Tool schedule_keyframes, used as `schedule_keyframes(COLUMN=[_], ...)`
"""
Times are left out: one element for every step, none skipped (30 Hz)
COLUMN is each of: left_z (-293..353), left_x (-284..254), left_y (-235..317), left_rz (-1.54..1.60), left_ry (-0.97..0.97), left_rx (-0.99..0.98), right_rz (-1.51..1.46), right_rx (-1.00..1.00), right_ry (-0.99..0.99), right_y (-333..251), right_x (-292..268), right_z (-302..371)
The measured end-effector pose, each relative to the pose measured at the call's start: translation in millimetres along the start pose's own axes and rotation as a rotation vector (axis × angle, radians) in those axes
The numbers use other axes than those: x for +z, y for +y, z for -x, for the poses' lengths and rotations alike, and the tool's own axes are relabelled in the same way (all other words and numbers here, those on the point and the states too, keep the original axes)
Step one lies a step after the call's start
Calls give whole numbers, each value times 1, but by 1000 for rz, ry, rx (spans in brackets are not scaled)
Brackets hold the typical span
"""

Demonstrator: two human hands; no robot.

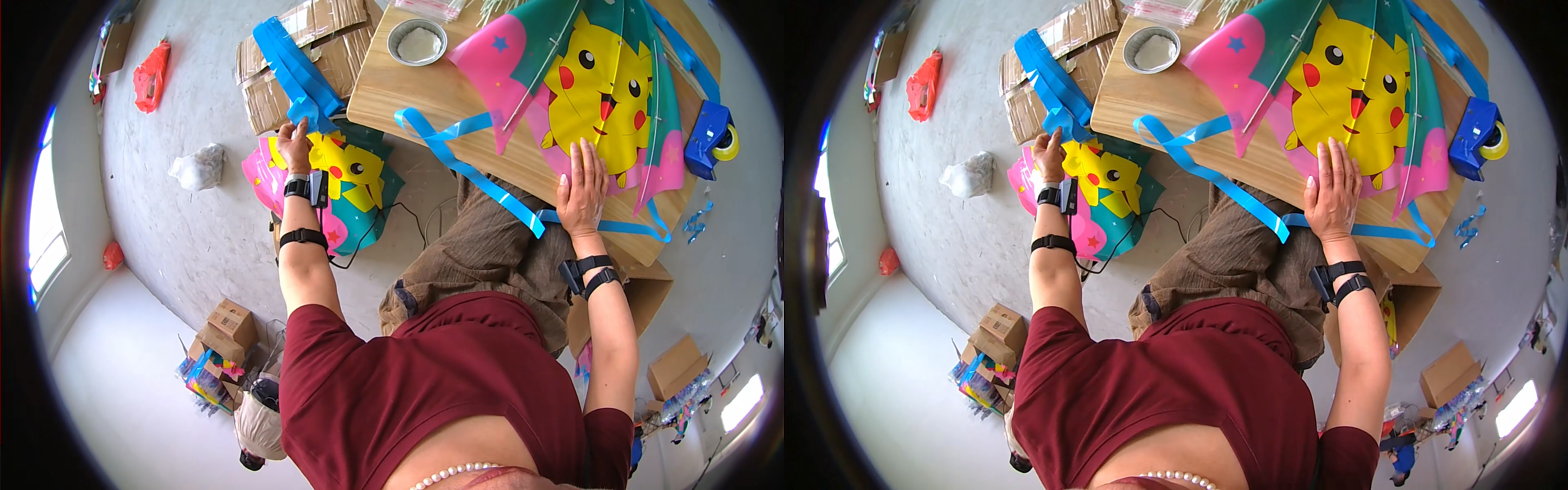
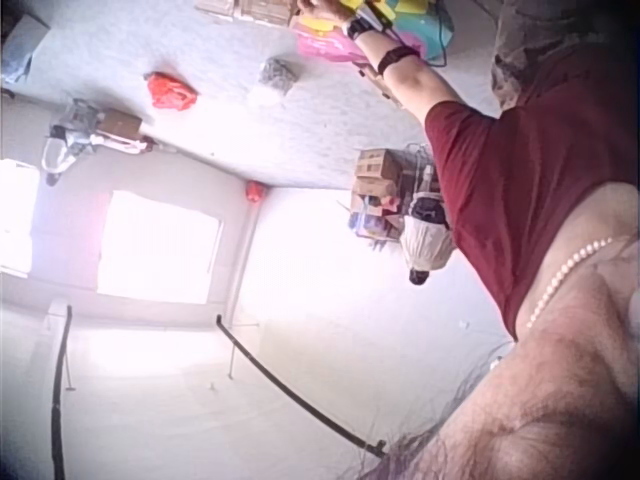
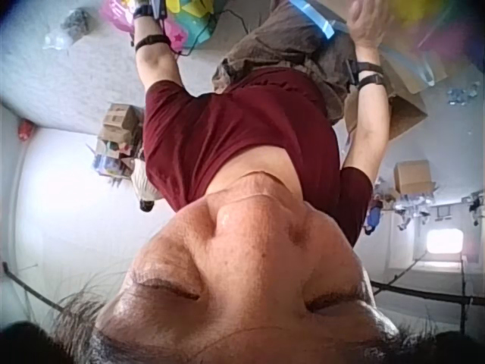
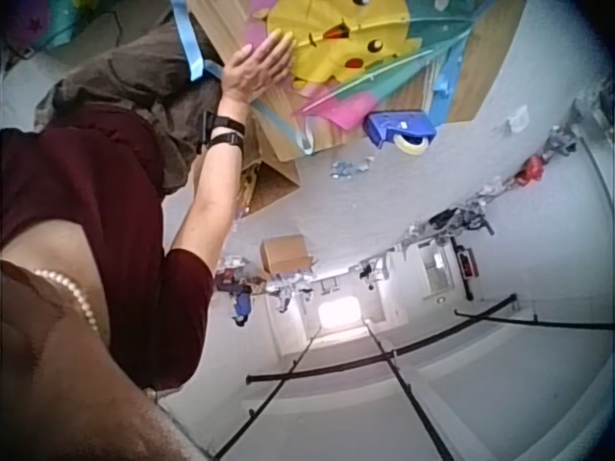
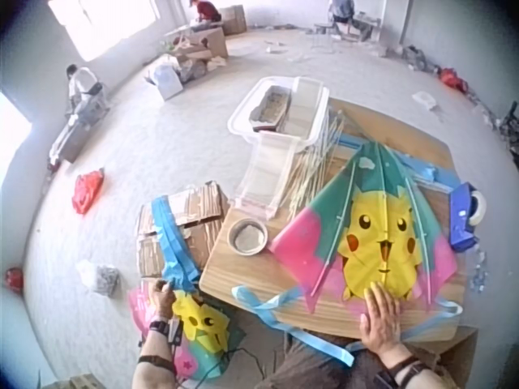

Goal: The person assembles a Pikachu-themed kite by folding the printed material and securing it with blue tape. They use a tape dispenser to apply tape to the edges and center of the kite, ensuring the structure is held together. The person handles the kite and tape repeatedly to complete the assembly.

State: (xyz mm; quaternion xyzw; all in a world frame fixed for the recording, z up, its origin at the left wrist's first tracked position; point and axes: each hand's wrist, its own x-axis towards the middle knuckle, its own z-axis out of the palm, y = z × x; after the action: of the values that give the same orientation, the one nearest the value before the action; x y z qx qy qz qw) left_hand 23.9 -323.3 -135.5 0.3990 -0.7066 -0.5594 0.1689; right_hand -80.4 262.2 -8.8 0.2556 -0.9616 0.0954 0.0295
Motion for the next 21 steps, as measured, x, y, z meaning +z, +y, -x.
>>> schedule_keyframes(left_z=[-1,-1,-1,-1,0,1,2,2,1,0,-1,-2,-2,-3,-5,-7,-9,-8,-5,-2,0], left_x=[-1,-3,-3,-3,-3,-2,-2,0,-5,-9,-14,-10,-6,-3,-9,-19,-28,-24,-17,-10,-6], left_y=[-3,-6,-6,-7,-7,-6,-4,-3,-8,-13,-18,-18,-17,-17,-21,-27,-34,-32,-23,-13,-7], left_rz=[-60,-121,-222,-324,-425,-442,-458,-474,-440,-407,-373,-272,-171,-70,-69,-69,-70,-10,49,106,166], left_ry=[43,86,150,214,278,302,326,349,343,336,328,298,267,236,206,179,153,115,73,30,-18], left_rx=[35,70,114,158,202,184,166,149,187,225,264,259,254,249,188,127,66,-4,-74,-144,-151], right_rz=[-3,-4,-3,-1,1,4,7,10,7,4,1,4,7,9,4,-3,-11,-5,1,8,9], right_rx=[-2,-5,-4,-4,-2,1,4,6,2,-3,-5,-3,-1,2,1,-3,-9,-6,2,8,7], right_ry=[-1,-1,-1,0,-1,-2,-2,-1,-1,0,0,3,5,6,7,7,3,1,0,1,1], right_y=[0,0,0,0,1,1,1,1,1,1,1,1,1,1,1,0,0,0,0,1,1], right_x=[0,0,0,1,1,1,1,1,0,0,1,1,1,1,1,1,1,1,1,1,1], right_z=[0,0,0,0,0,1,1,1,1,0,0,0,0,0,0,-1,-2,-2,0,1,0])
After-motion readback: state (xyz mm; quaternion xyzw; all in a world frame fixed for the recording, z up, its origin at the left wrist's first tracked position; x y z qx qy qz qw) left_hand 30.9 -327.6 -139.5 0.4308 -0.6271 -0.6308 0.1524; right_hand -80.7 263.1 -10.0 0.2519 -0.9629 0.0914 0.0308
